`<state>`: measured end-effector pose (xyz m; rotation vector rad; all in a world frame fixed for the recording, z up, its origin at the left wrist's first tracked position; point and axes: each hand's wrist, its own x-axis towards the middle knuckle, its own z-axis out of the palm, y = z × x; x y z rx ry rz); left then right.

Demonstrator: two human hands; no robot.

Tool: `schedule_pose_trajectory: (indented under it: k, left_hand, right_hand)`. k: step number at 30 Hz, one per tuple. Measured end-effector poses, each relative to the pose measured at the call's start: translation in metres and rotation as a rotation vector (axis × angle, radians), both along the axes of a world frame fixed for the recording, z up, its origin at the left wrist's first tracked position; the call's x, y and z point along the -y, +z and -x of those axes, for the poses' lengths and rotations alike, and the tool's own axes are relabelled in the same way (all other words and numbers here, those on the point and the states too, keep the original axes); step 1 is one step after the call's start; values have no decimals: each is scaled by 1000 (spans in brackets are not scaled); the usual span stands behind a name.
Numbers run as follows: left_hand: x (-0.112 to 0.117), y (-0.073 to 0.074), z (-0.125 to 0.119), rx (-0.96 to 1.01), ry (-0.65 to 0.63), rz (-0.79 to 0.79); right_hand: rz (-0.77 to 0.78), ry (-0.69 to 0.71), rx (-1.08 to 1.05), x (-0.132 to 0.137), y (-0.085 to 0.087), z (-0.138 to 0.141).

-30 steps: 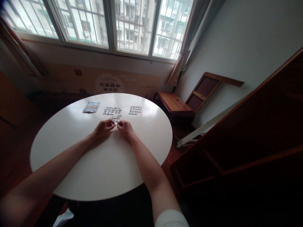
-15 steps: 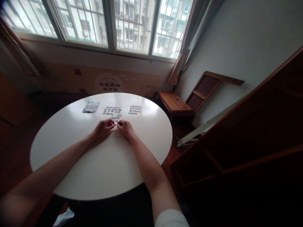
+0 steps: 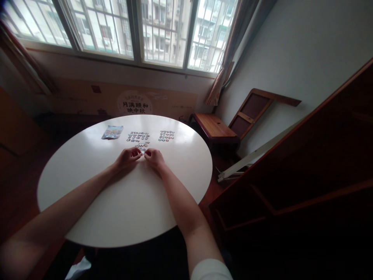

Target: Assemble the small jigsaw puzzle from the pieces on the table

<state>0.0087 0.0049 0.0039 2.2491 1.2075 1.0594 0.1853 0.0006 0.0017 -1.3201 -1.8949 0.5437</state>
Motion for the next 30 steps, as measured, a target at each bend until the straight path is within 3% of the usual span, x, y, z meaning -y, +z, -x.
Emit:
schedule_pose_trajectory:
  k: [30]
  left_hand:
    - [0,1,-1,-3,-5,3]
  right_hand:
    - [-1,4,0,-1,-1,0]
